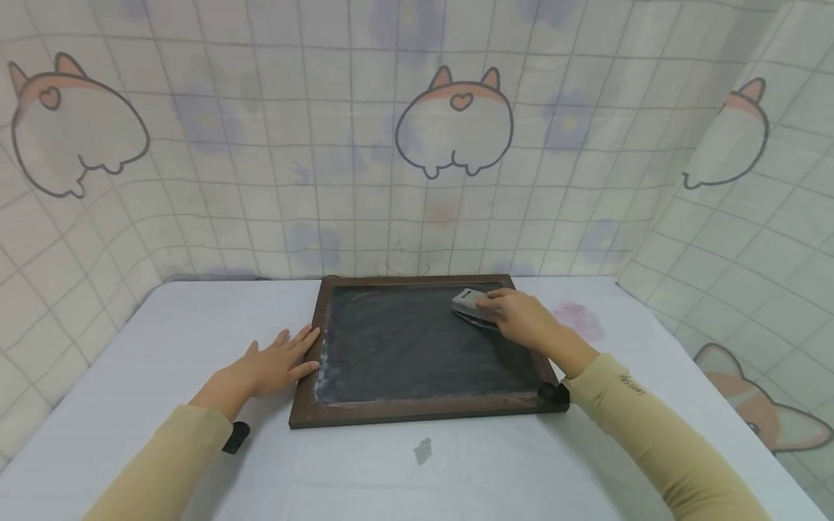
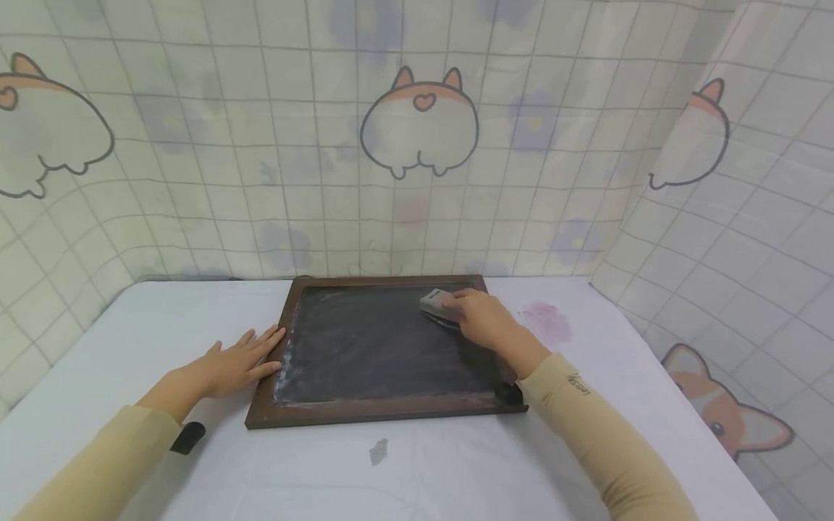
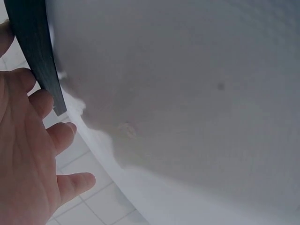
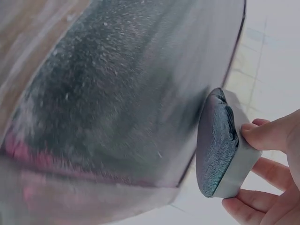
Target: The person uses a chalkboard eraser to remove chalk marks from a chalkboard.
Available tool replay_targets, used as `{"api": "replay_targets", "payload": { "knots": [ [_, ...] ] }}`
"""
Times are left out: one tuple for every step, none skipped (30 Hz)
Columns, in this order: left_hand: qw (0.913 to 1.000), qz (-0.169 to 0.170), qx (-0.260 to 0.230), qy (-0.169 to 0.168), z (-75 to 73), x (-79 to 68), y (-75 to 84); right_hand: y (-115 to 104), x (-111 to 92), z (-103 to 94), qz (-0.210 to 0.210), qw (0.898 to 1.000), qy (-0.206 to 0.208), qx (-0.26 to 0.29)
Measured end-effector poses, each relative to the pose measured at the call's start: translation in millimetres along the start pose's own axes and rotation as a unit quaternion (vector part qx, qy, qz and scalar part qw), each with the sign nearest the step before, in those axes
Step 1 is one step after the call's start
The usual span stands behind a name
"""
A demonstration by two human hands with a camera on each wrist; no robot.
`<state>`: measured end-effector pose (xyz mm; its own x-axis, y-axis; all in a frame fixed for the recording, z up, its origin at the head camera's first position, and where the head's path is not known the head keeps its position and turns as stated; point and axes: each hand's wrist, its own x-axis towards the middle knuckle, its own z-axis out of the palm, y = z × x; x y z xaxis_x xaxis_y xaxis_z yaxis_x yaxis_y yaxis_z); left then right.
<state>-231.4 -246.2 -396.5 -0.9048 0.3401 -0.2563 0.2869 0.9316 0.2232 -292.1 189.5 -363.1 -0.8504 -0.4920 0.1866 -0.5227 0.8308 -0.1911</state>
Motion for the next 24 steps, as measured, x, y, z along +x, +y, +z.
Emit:
{"api": "replay_targets", "payload": {
  "knots": [
    [1.0,0.0,0.001,0.0,-0.2,-0.2,0.2,-1,-2,-3.1,-0.004,1.0,0.005,-0.001],
    [1.0,0.0,0.001,0.0,-0.3,-0.3,0.3,-2,-4,-5.9,-0.01,1.0,0.011,-0.007],
    [1.0,0.0,0.001,0.001,-0.5,-0.4,0.2,-3,-6,-9.0,-0.016,1.0,0.017,-0.012],
    [1.0,0.001,0.0,0.001,-0.5,-0.5,0.2,-3,-9,-11.9,-0.023,0.999,0.022,-0.016],
    [1.0,0.001,-0.001,0.002,-0.5,-0.5,0.0,-3,-12,-14.8,-0.027,0.999,0.027,-0.018],
    [1.0,0.002,-0.001,0.001,-0.2,-0.4,0.0,-3,-16,-17.5,-0.032,0.999,0.031,-0.022],
    [1.0,0.002,-0.003,0.001,-0.1,-0.3,-0.2,-3,-19,-20.0,-0.037,0.998,0.036,-0.024],
    [1.0,0.003,-0.004,0.001,0.1,-0.3,-0.5,-2,-23,-22.1,-0.042,0.998,0.043,-0.029],
    [1.0,0.003,-0.003,0.001,0.6,-0.1,-0.7,-1,-27,-24.2,-0.043,0.998,0.047,-0.029],
    [1.0,0.003,-0.004,0.0,0.8,0.2,-0.6,0,-32,-26.1,-0.044,0.997,0.053,-0.027],
    [1.0,0.003,-0.004,-0.001,1.1,0.6,-0.7,1,-38,-28.1,-0.045,0.997,0.06,-0.027],
    [1.0,0.004,-0.005,-0.002,1.3,1.0,-0.7,2,-43,-29.8,-0.046,0.996,0.068,-0.029],
    [1.0,0.004,-0.005,-0.002,1.4,1.4,-0.9,4,-49,-31.4,-0.047,0.995,0.078,-0.029],
    [1.0,0.005,-0.004,-0.002,1.7,1.8,-1.1,5,-55,-32.9,-0.049,0.994,0.089,-0.03],
    [1.0,0.005,-0.004,-0.003,1.9,2.3,-1.3,7,-62,-34.1,-0.053,0.993,0.102,-0.028],
    [1.0,0.005,-0.005,-0.003,1.8,2.6,-1.8,9,-68,-35.0,-0.058,0.991,0.118,-0.029],
    [1.0,0.005,-0.004,-0.003,1.8,2.9,-2.1,11,-74,-35.9,-0.063,0.989,0.134,-0.03],
    [1.0,0.005,-0.004,-0.003,1.8,3.2,-2.4,13,-79,-36.7,-0.069,0.986,0.149,-0.027],
    [1.0,0.005,-0.003,-0.003,1.8,3.4,-2.8,15,-84,-37.4,-0.074,0.983,0.163,-0.026],
    [1.0,0.005,-0.002,-0.004,1.8,3.5,-3.2,17,-89,-37.8,-0.079,0.981,0.177,-0.026],
    [1.0,0.005,-0.003,-0.004,1.8,3.7,-3.4,19,-94,-38.4,-0.083,0.978,0.19,-0.026],
    [1.0,0.005,-0.002,-0.004,1.8,3.7,-3.5,21,-99,-39.0,-0.087,0.975,0.201,-0.028],
    [1.0,0.006,-0.003,-0.004,1.8,3.8,-3.2,24,-104,-39.6,-0.089,0.973,0.211,-0.03],
    [1.0,0.007,-0.004,-0.004,1.7,3.8,-2.9,26,-108,-40.3,-0.089,0.971,0.219,-0.033]
  ]
}}
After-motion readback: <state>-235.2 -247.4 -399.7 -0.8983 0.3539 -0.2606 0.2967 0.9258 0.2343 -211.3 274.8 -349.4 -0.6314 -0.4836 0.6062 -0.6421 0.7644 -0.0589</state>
